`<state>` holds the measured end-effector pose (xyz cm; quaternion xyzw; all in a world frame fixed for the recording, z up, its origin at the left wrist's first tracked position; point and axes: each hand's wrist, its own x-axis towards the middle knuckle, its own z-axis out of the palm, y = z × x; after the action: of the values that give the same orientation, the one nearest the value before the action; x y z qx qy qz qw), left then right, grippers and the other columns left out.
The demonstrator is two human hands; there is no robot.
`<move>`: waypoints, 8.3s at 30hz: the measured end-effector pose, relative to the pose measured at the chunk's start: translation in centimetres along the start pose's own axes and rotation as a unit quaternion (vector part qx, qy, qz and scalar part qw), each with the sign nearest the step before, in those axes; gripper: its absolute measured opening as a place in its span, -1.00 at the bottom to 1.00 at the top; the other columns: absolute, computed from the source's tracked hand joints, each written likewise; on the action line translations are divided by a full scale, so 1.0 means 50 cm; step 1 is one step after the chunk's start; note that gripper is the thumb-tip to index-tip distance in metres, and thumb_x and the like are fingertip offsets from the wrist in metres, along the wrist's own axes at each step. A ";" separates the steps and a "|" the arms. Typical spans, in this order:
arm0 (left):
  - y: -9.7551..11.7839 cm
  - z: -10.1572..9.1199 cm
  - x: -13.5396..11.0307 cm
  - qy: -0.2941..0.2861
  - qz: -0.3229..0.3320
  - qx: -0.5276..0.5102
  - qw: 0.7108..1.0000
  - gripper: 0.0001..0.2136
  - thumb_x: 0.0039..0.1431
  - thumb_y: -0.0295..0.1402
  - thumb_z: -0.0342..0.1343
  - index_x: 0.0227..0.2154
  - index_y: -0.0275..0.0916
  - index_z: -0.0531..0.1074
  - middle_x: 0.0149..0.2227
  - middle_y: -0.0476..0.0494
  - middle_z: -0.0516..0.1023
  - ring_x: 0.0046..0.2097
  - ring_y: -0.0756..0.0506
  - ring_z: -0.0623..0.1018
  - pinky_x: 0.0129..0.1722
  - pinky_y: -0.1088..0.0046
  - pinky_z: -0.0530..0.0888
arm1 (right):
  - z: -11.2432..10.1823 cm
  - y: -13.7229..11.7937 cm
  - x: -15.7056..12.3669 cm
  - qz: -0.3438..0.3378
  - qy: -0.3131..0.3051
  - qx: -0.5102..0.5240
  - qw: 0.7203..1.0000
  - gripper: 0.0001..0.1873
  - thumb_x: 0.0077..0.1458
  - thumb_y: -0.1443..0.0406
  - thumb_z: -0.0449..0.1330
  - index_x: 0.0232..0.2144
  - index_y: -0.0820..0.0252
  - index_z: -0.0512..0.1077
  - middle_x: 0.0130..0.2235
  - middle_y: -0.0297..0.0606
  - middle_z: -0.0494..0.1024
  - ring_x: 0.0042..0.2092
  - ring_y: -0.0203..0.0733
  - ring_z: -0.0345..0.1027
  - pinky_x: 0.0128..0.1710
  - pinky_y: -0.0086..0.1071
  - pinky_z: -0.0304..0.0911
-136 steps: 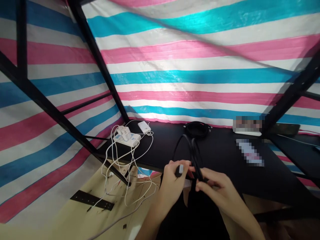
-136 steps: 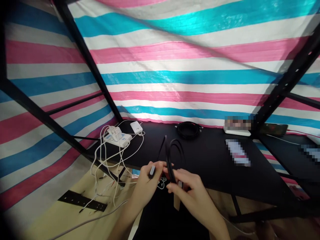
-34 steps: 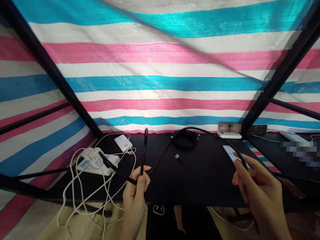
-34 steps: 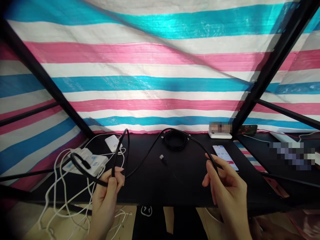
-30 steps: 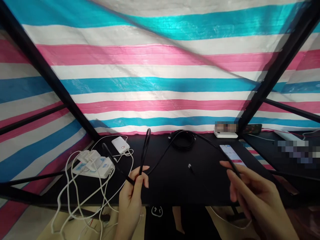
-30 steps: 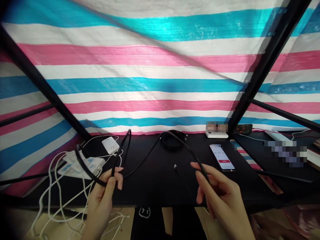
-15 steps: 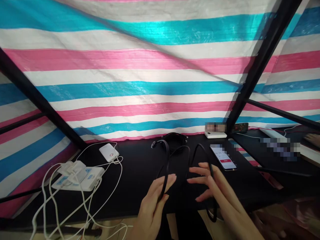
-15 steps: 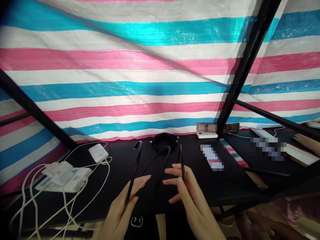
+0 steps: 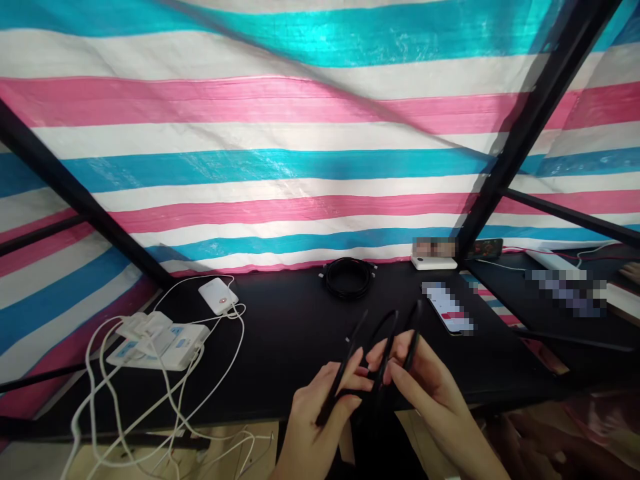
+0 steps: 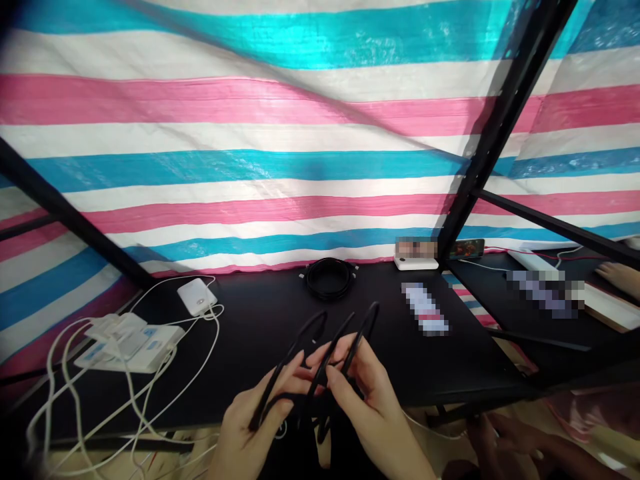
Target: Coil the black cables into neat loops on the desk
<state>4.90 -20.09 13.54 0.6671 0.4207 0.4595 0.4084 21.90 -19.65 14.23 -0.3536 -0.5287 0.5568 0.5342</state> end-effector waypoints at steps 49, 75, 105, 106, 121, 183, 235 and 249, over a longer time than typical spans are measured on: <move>-0.016 -0.021 0.034 0.126 0.268 0.523 0.799 -0.69 0.19 -0.57 -0.12 -0.46 -0.22 0.52 -0.63 0.04 0.52 -0.61 0.05 0.47 -0.58 0.54 0.29 | 0.010 0.044 0.030 -0.165 -0.032 -0.387 0.907 -0.39 -0.05 0.32 0.26 0.09 -0.02 0.27 0.15 -0.22 0.29 0.16 -0.02 0.12 0.12 -0.15 0.11; -0.029 -0.006 0.044 0.369 -0.102 -0.209 0.900 -0.76 -0.06 -0.22 0.25 -0.34 -0.22 0.48 -0.72 0.20 0.10 -0.69 0.17 0.09 -0.70 0.69 0.06 | 0.005 0.087 0.054 -0.033 0.171 -0.083 0.981 -0.48 0.00 0.06 0.24 -0.81 0.18 0.25 -0.80 -0.44 0.22 -0.75 -0.38 0.12 -0.76 -0.48 0.04; -0.024 0.055 0.013 -0.095 -0.244 -0.141 0.955 -0.65 0.08 -0.12 0.12 -0.19 -0.29 0.39 -0.79 0.17 0.24 -0.76 0.08 0.25 -0.72 0.63 0.22 | 0.032 0.038 0.037 0.032 0.013 -0.195 0.980 -0.67 0.16 0.11 0.10 -0.18 0.16 0.52 -0.28 -0.21 0.57 -0.30 -0.17 0.45 -0.33 -0.40 0.36; -0.024 0.059 0.009 -0.105 -0.242 -0.139 0.954 -0.69 0.11 -0.12 0.08 -0.25 -0.29 0.42 -0.79 0.15 0.26 -0.74 0.07 0.29 -0.67 0.60 0.28 | 0.031 0.032 0.035 0.033 0.009 -0.190 0.981 -0.68 0.16 0.12 0.11 -0.16 0.15 0.52 -0.24 -0.20 0.58 -0.25 -0.15 0.46 -0.28 -0.38 0.37; -0.026 -0.008 0.019 0.087 -0.189 -0.118 0.971 -0.59 0.12 -0.06 0.02 -0.24 -0.34 0.50 -0.61 -0.10 0.53 -0.76 0.08 0.32 -0.78 0.61 0.01 | -0.031 -0.008 0.009 0.025 0.091 -0.060 0.994 -0.68 0.26 0.07 -0.06 -0.30 0.14 0.33 -0.64 -0.46 0.31 -0.58 -0.32 0.28 -0.50 -0.47 0.27; 0.023 -0.038 0.002 0.033 -0.095 0.061 0.993 -0.74 0.18 -0.32 -0.05 -0.48 -0.20 0.52 -0.58 -0.01 0.44 -0.51 0.02 0.40 -0.50 0.55 0.33 | 0.048 -0.063 -0.047 -0.374 0.106 -0.380 0.840 -0.79 0.01 0.48 0.19 -0.38 0.06 0.49 -0.66 -0.51 0.41 -0.63 -0.39 0.32 -0.57 -0.53 0.30; -0.072 0.063 0.075 0.366 -0.086 -0.069 0.924 -0.66 -0.07 -0.32 0.20 -0.21 -0.19 0.25 -0.41 0.02 0.42 -0.35 -0.01 0.47 -0.34 0.48 0.39 | 0.025 0.007 -0.031 -0.282 0.396 -0.198 0.851 -0.52 0.11 0.26 0.20 -0.77 0.15 0.16 -0.77 -0.49 0.05 -0.75 -0.45 -0.09 -0.77 -0.46 -0.03; -0.002 0.073 0.041 0.195 -0.198 -0.363 0.889 -0.74 0.04 -0.19 0.16 -0.29 -0.23 0.32 -0.80 0.18 0.25 -0.71 0.01 0.40 -0.64 0.60 0.30 | 0.038 0.010 -0.008 -0.149 0.141 0.035 0.978 -0.39 0.19 0.14 0.04 -0.85 0.12 0.03 -0.90 -0.50 0.02 -0.87 -0.42 -0.05 -0.84 -0.51 0.01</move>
<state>8.85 -18.72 13.12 0.2719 0.4196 0.6106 0.6142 20.02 -20.35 14.03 -0.3275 -0.4748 0.4336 0.6923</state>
